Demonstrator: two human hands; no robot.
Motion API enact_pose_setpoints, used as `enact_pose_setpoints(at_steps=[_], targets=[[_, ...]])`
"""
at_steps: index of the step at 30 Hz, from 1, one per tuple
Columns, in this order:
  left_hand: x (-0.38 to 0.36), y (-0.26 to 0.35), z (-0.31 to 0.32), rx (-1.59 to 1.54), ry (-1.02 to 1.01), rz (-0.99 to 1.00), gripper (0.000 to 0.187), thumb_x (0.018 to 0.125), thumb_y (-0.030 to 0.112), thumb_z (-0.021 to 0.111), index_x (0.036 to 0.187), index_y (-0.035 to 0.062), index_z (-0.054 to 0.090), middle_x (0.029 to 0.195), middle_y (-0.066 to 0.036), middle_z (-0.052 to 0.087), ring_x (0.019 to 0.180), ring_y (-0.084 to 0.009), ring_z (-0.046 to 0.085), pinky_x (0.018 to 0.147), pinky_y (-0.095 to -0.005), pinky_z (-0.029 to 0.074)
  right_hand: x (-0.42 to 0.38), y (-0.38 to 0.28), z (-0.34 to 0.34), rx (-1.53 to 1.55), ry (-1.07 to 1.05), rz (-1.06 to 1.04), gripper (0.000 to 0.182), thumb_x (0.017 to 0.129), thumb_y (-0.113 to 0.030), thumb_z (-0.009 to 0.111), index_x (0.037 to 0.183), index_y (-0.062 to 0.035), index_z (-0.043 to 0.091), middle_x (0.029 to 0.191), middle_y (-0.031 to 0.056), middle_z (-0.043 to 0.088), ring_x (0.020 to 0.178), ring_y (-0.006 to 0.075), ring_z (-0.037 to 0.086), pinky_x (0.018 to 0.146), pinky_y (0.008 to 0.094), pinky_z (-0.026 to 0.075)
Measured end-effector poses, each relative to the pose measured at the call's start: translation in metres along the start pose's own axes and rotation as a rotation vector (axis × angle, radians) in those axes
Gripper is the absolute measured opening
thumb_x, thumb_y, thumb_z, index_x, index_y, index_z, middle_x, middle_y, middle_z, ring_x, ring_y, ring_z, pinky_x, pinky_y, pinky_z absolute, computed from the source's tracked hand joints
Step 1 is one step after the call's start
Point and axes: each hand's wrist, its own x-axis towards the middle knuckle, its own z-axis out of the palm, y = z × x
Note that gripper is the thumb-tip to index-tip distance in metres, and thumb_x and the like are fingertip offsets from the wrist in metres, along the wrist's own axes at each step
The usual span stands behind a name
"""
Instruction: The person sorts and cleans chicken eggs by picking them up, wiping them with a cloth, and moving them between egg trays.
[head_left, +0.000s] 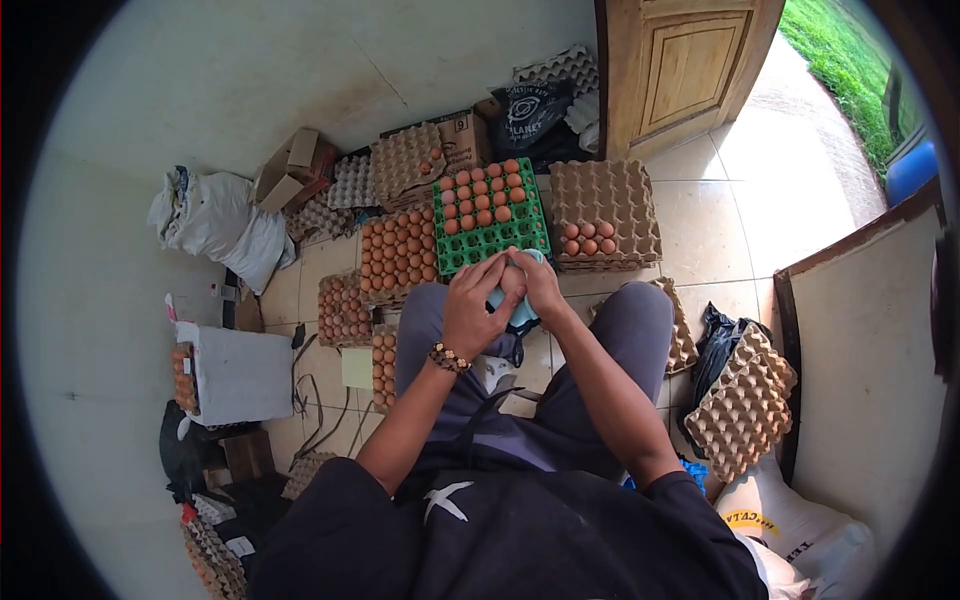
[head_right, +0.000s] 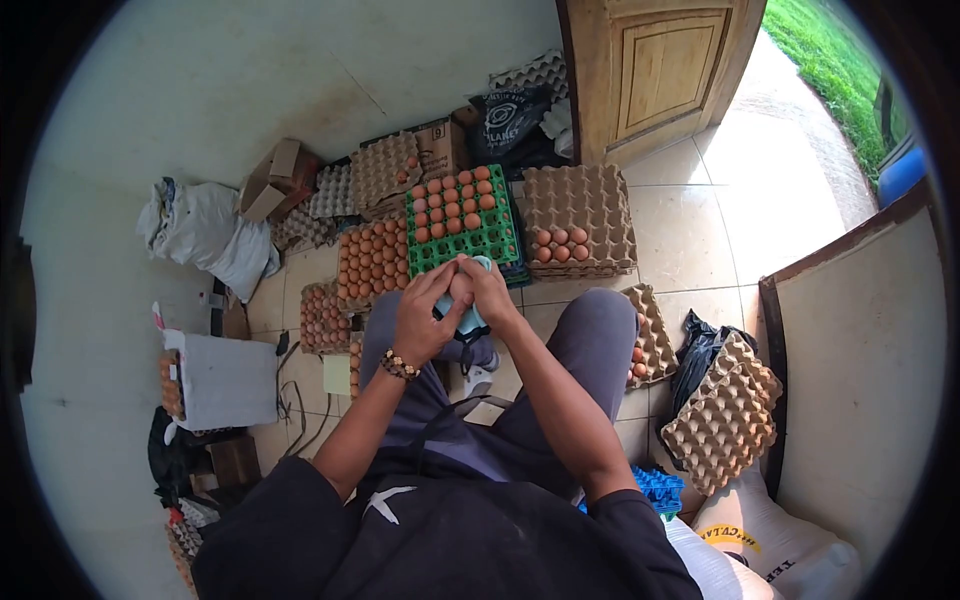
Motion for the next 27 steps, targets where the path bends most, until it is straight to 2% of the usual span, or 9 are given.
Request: enact_pose_setpoints(at_steps=[3,9,12,15,17,19,20,25,27], targets=[[-0.001,-0.003,0.002,-0.121,0.012,-0.009,0.052,0.085,0.032,0.071,0.126,0.0022,0.060,0.121,-0.013,0.065,0.116,-0.0293,0.059,0.100,-0.0422,0.043,-0.006,-0.003,0.004,-0.001,0.005,-0.017,0.039,0.097,-0.035,0.054,0.116,-0.0015,0.055,0.106,0.0053,0.056,0.093,0.0125,0.055,0.083,0.0278,0.046],[-0.006,-0.004,0.003,-0.081,0.159,-0.061,0.051,0.084,0.026,0.075,0.125,0.0011,0.060,0.111,-0.016,0.068,0.097,-0.0279,0.069,0.081,-0.0367,0.055,0.003,0.009,0.009,-0.197,0.157,-0.128,0.039,0.098,-0.037,0.053,0.087,-0.0012,0.061,0.075,0.0019,0.055,0.072,0.0108,0.052,0.064,0.0307,0.043],[0.004,-0.020,0.014,-0.409,0.277,-0.227,0.045,0.089,0.024,0.072,0.124,-0.0003,0.059,0.109,-0.016,0.068,0.092,-0.0216,0.070,0.076,-0.0327,0.057,0.002,0.003,0.011,-0.463,0.253,-0.305,0.038,0.095,-0.028,0.058,0.069,-0.0004,0.056,0.060,0.0014,0.048,0.060,0.0106,0.046,0.055,0.0332,0.039],[0.013,-0.038,0.007,-1.164,0.250,-0.564,0.041,0.093,0.022,0.068,0.125,-0.0015,0.057,0.110,-0.014,0.066,0.095,-0.0175,0.068,0.079,-0.0293,0.058,0.005,-0.012,-0.006,-0.607,0.187,-0.408,0.030,0.087,-0.016,0.062,0.064,0.0010,0.053,0.054,0.0029,0.048,0.055,0.0117,0.048,0.055,0.0330,0.040],[0.011,-0.042,-0.001,-1.379,0.185,-0.602,0.041,0.094,0.021,0.066,0.126,-0.0013,0.054,0.111,-0.012,0.064,0.097,-0.0181,0.067,0.082,-0.0270,0.058,0.002,-0.018,-0.008,-0.593,0.099,-0.513,0.011,0.077,-0.005,0.066,0.080,0.0020,0.058,0.075,0.0088,0.063,0.072,0.0158,0.059,0.068,0.0311,0.047],[0.011,-0.043,-0.004,-1.476,0.132,-0.632,0.041,0.093,0.021,0.067,0.125,-0.0002,0.054,0.111,-0.012,0.064,0.098,-0.0180,0.066,0.084,-0.0270,0.057,-0.005,-0.028,-0.005,-0.612,0.036,-0.683,0.020,0.074,-0.002,0.068,0.093,0.0015,0.061,0.089,0.0113,0.067,0.084,0.0188,0.064,0.076,0.0312,0.049],[0.011,-0.041,-0.006,-1.471,0.117,-0.640,0.038,0.094,0.022,0.067,0.123,0.0007,0.055,0.110,-0.011,0.064,0.097,-0.0172,0.066,0.083,-0.0271,0.057,-0.014,-0.041,-0.001,-0.687,-0.079,-0.609,0.041,0.071,-0.001,0.070,0.111,-0.0011,0.061,0.108,0.0121,0.066,0.100,0.0217,0.065,0.085,0.0341,0.050],[0.007,-0.043,0.011,-1.520,-0.004,-0.672,0.028,0.096,0.026,0.063,0.114,0.0056,0.057,0.103,-0.005,0.063,0.091,-0.0129,0.065,0.080,-0.0281,0.056,-0.018,-0.040,0.008,-0.748,-0.151,-0.623,0.045,0.072,-0.007,0.071,0.117,-0.0039,0.065,0.109,0.0162,0.069,0.101,0.0308,0.067,0.087,0.0389,0.051],[0.001,-0.058,0.018,-1.477,-0.112,-0.672,0.034,0.098,0.035,0.058,0.116,0.0054,0.059,0.111,-0.003,0.064,0.099,-0.0131,0.064,0.085,-0.0319,0.056,-0.019,-0.044,0.002,-0.841,-0.134,-0.638,0.040,0.074,-0.004,0.069,0.114,-0.0018,0.065,0.103,0.0176,0.069,0.097,0.0310,0.067,0.085,0.0365,0.051]])
